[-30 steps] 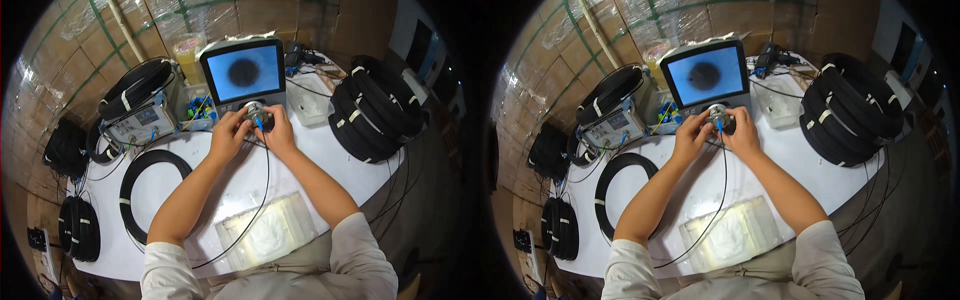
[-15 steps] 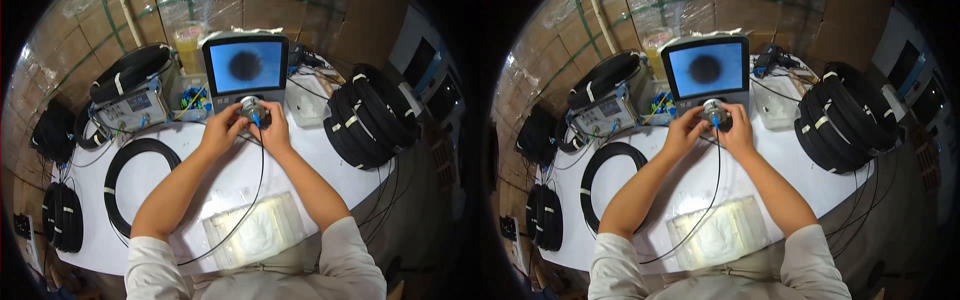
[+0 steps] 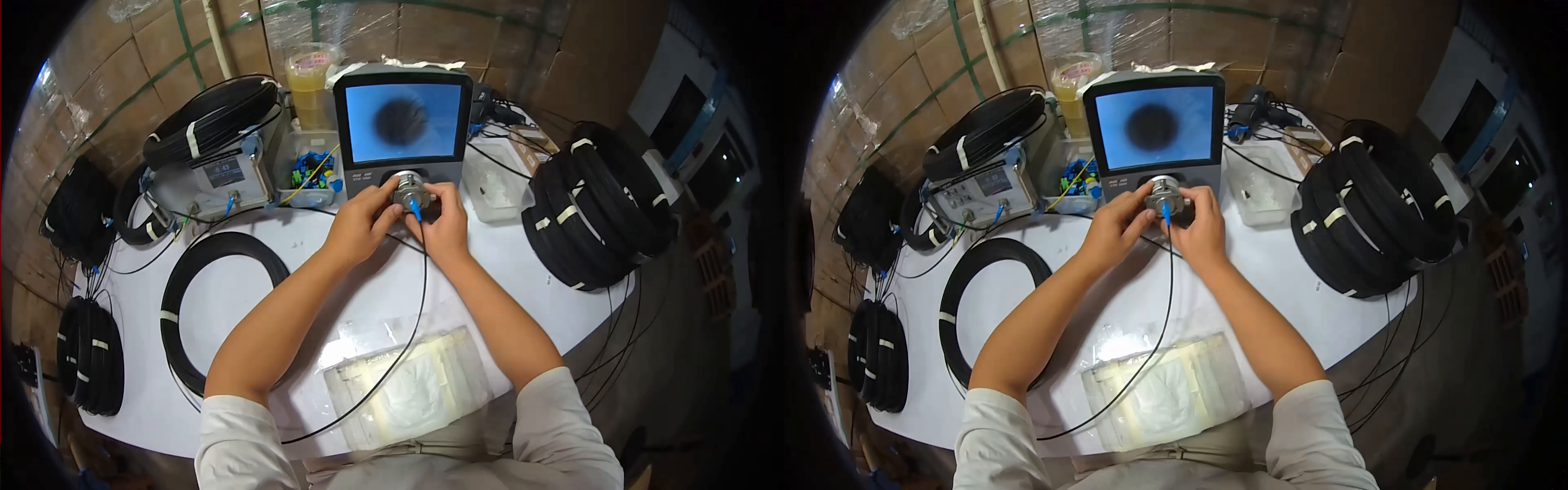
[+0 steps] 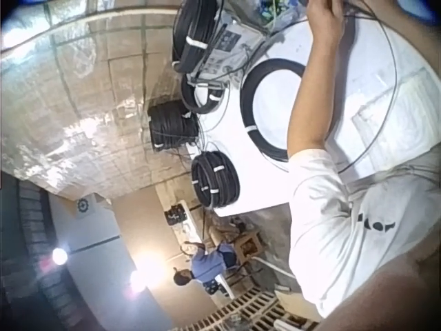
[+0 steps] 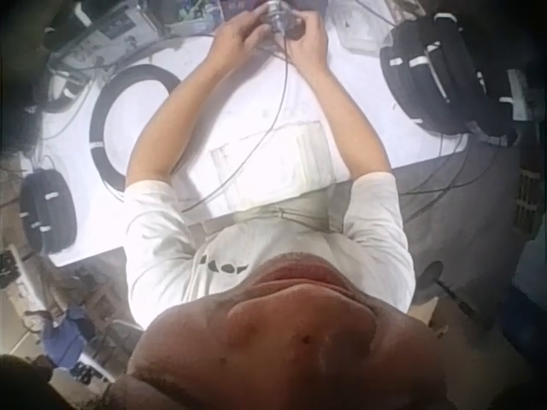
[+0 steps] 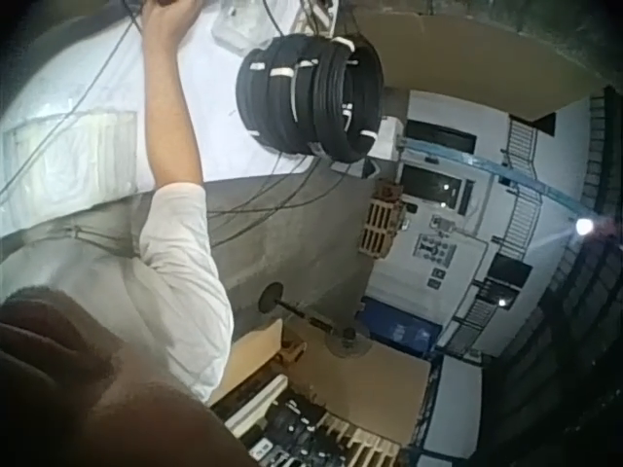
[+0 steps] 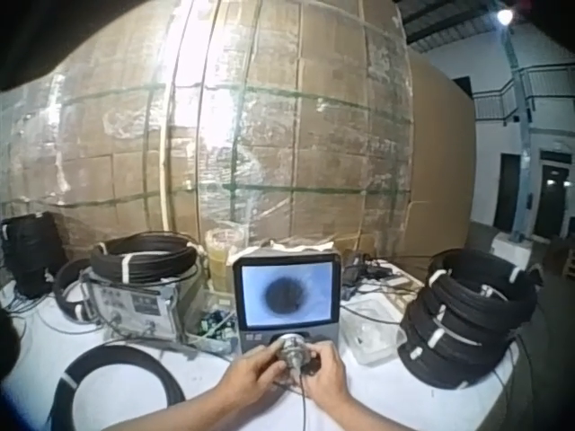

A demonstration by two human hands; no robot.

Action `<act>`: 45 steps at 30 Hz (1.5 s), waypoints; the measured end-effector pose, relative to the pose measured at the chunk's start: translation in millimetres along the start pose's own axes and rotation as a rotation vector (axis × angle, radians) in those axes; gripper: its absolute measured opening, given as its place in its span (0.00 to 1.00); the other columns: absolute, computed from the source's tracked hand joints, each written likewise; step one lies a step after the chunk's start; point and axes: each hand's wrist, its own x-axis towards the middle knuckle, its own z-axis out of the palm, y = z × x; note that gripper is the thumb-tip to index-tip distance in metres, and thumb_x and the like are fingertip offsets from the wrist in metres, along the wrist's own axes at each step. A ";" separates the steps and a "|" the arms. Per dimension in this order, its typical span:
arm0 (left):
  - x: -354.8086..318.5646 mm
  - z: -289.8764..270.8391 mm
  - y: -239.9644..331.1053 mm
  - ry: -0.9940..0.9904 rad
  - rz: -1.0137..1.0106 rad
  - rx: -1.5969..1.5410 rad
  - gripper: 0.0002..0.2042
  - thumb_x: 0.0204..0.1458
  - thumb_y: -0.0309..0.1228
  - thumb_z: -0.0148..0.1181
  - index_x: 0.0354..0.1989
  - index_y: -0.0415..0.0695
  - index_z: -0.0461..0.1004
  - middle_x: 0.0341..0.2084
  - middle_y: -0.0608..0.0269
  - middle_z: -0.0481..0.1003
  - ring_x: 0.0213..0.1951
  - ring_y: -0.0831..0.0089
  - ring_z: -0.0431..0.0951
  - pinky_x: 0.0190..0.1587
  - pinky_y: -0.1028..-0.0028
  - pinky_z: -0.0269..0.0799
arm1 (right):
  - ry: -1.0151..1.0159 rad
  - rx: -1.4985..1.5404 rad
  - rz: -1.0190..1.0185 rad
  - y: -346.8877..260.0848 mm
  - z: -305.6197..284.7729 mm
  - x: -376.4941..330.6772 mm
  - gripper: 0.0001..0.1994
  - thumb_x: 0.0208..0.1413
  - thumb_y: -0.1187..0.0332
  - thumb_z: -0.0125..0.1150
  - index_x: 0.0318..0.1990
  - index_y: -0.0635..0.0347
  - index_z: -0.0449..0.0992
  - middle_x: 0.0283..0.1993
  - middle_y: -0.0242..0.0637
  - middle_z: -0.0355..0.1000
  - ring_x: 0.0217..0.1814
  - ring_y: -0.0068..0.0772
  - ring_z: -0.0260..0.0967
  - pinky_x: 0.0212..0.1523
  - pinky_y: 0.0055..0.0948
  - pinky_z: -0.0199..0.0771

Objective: Inspecting the end face of a fiber optic cable using a digital microscope and a monitor.

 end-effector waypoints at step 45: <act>3.1 -3.7 1.1 0.006 -0.071 -0.102 0.24 0.62 0.31 0.69 0.66 0.42 0.73 0.36 0.58 0.77 0.33 0.68 0.78 0.39 0.68 0.76 | -0.018 0.104 0.057 -9.4 -5.8 -2.2 0.29 0.43 0.74 0.81 0.55 0.57 0.74 0.50 0.39 0.74 0.47 0.43 0.77 0.48 0.37 0.80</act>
